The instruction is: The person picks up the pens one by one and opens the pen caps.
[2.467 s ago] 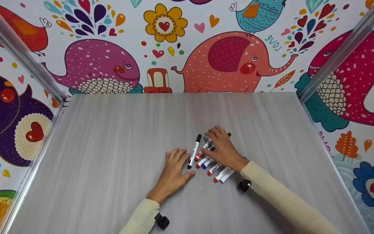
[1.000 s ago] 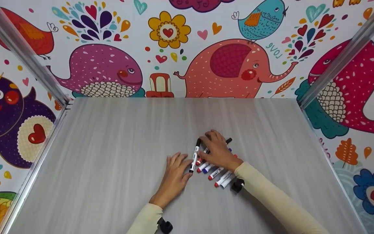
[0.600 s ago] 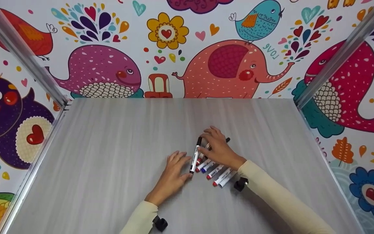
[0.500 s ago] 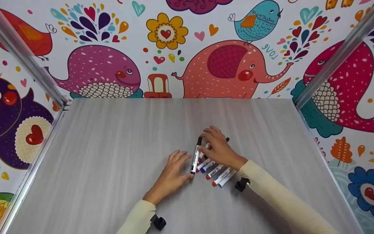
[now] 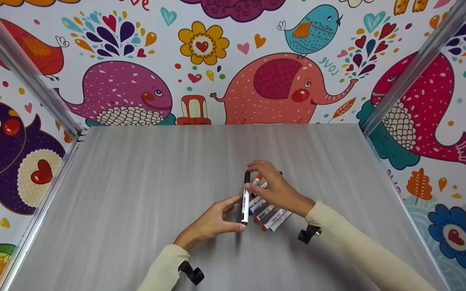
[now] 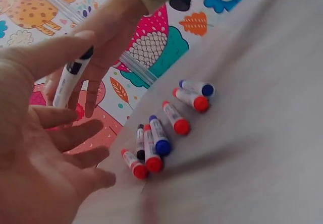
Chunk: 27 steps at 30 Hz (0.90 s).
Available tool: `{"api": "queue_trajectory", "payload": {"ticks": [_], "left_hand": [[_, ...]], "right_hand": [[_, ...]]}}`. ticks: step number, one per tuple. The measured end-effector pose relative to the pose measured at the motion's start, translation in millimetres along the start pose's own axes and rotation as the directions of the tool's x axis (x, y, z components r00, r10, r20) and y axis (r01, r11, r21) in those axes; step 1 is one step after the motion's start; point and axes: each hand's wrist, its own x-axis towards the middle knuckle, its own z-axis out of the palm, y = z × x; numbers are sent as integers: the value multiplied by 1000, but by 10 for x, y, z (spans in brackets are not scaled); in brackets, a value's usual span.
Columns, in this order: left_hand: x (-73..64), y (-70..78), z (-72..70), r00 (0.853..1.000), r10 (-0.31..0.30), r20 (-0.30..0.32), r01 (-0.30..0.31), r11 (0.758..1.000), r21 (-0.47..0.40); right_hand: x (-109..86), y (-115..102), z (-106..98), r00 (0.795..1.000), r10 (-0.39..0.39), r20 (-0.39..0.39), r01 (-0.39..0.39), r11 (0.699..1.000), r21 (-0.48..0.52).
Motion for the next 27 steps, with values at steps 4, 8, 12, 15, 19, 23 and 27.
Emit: {"api": "queue_trajectory", "payload": {"ticks": [4,8,12,15,19,23,27], "left_hand": [[-1,25,15,996,18,86,-1,981,-195],[21,33,31,990,56,131,-15,957,-291],[26,39,43,985,77,152,-22,941,-337],[23,58,46,990,72,123,-25,937,-348],[38,94,50,998,39,46,-23,950,-311],[74,133,56,1000,3,-17,-7,963,-270],[116,187,50,997,-14,-73,2,986,-165]], "right_hand": [[-51,-32,39,1000,23,-9,-22,994,105],[-116,-34,109,995,95,-24,-88,975,202],[-174,-50,157,986,145,-82,-120,959,258],[-196,-74,170,979,163,-124,-122,951,286],[-222,-107,171,975,165,-152,-114,948,298],[-257,-120,171,977,144,-160,-102,963,248],[-295,-131,170,982,114,-148,-82,974,209]]}}
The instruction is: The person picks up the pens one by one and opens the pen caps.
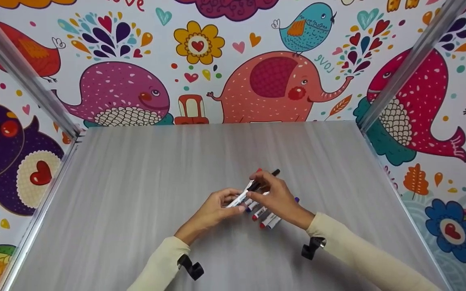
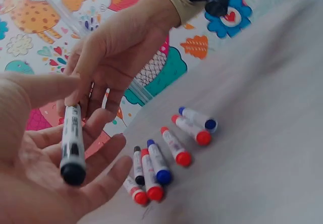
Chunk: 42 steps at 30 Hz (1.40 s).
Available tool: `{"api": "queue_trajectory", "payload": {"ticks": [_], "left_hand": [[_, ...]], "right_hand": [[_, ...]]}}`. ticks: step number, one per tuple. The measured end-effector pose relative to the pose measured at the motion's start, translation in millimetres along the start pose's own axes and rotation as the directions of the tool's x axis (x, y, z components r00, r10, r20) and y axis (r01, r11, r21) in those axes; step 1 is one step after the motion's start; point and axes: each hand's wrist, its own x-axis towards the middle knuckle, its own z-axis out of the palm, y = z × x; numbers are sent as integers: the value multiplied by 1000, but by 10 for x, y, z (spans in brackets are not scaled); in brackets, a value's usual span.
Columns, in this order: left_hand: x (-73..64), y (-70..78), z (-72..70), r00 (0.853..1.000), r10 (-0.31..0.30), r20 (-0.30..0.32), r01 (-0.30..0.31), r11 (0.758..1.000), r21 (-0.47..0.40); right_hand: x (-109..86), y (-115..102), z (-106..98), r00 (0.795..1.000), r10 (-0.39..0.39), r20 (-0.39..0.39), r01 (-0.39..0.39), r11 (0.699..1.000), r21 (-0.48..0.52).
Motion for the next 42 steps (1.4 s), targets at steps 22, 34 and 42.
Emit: {"api": "queue_trajectory", "payload": {"ticks": [22,34,42], "left_hand": [[92,196,96,981,191,-8,-118,635,763],[89,195,115,955,289,57,-208,522,828],[133,186,114,953,289,89,-233,517,824]], "right_hand": [[-150,-38,-39,974,61,218,-46,996,-71],[-134,-2,-73,953,90,289,-97,995,8],[-117,32,-116,957,62,283,-50,998,-50]]}}
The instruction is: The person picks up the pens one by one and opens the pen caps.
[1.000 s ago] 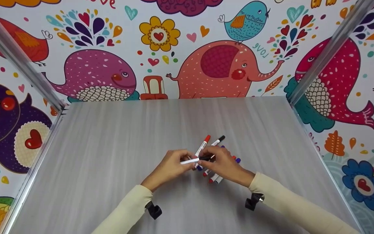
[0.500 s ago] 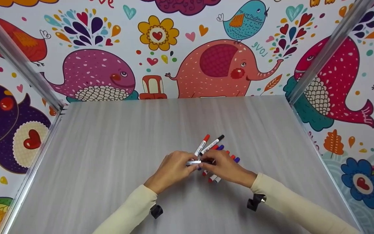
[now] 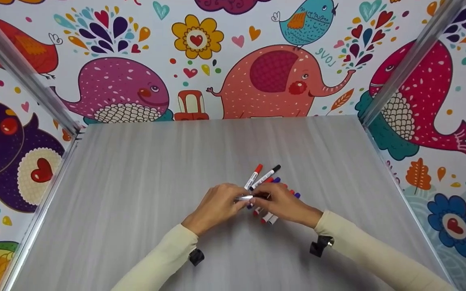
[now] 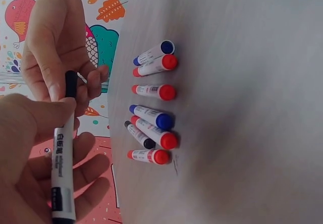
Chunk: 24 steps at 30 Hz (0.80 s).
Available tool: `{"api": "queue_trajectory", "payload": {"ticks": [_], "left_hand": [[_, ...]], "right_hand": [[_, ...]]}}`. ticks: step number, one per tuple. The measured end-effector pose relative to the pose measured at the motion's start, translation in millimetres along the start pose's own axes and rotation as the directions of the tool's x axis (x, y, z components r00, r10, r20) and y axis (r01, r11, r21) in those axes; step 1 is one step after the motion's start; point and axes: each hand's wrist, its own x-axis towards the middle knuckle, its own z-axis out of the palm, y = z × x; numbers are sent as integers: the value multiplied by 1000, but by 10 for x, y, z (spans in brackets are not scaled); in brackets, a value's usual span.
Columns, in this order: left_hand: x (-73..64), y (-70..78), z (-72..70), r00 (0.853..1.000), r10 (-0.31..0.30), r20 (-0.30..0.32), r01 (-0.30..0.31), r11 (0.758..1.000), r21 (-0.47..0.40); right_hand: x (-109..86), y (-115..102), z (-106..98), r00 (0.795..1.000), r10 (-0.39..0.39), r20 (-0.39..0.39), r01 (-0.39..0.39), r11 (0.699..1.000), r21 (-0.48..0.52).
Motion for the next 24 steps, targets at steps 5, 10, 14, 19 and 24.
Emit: {"api": "queue_trajectory", "payload": {"ticks": [5,10,14,19,24], "left_hand": [[15,6,-21,1000,7,10,-7,1000,19],[35,6,-47,999,26,24,-26,999,28],[51,9,-76,998,51,24,-52,999,18],[82,24,-122,995,103,11,-103,995,9],[101,37,-185,994,103,21,-102,994,-37]], "right_hand": [[4,-1,-26,1000,-9,16,8,1000,10],[23,-12,-40,999,-6,33,6,1000,7],[27,-40,-70,999,-6,44,6,1000,0],[28,-64,-122,998,-61,21,61,998,5],[38,-87,-133,989,-150,-14,150,988,-27]]}}
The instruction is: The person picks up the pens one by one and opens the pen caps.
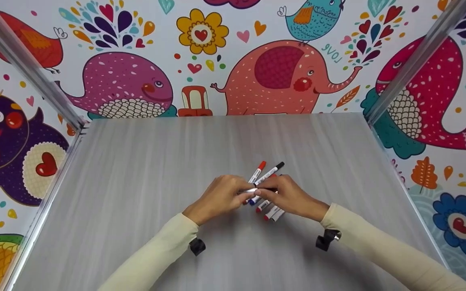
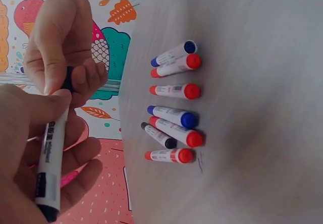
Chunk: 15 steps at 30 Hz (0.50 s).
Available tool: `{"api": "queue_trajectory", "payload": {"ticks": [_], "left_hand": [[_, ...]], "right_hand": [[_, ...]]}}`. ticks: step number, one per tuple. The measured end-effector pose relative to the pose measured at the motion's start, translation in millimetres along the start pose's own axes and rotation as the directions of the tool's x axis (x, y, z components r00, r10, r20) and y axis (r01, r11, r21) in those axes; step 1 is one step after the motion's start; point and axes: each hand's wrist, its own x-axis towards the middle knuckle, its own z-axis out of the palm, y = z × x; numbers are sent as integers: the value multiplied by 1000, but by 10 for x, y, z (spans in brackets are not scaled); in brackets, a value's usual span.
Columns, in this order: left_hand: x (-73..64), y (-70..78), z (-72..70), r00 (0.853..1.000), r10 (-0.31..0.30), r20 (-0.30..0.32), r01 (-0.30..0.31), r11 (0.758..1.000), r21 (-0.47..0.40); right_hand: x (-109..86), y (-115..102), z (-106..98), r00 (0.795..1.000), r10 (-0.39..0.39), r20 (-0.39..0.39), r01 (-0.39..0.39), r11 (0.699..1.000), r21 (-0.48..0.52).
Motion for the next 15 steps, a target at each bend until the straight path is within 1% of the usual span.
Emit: {"api": "queue_trajectory", "payload": {"ticks": [4,7,11,15], "left_hand": [[13,25,-42,999,-39,19,40,997,-64],[9,46,-51,997,-67,32,71,990,-125],[-5,58,-47,993,-110,43,117,972,-204],[-5,70,-56,989,-139,58,149,955,-256]], "right_hand": [[-10,4,3,997,-78,-12,78,996,-42],[-34,-1,6,992,-128,-21,126,989,-76],[-56,-15,15,984,-175,-26,171,978,-120],[-63,-26,11,976,-217,-31,211,967,-145]]}}
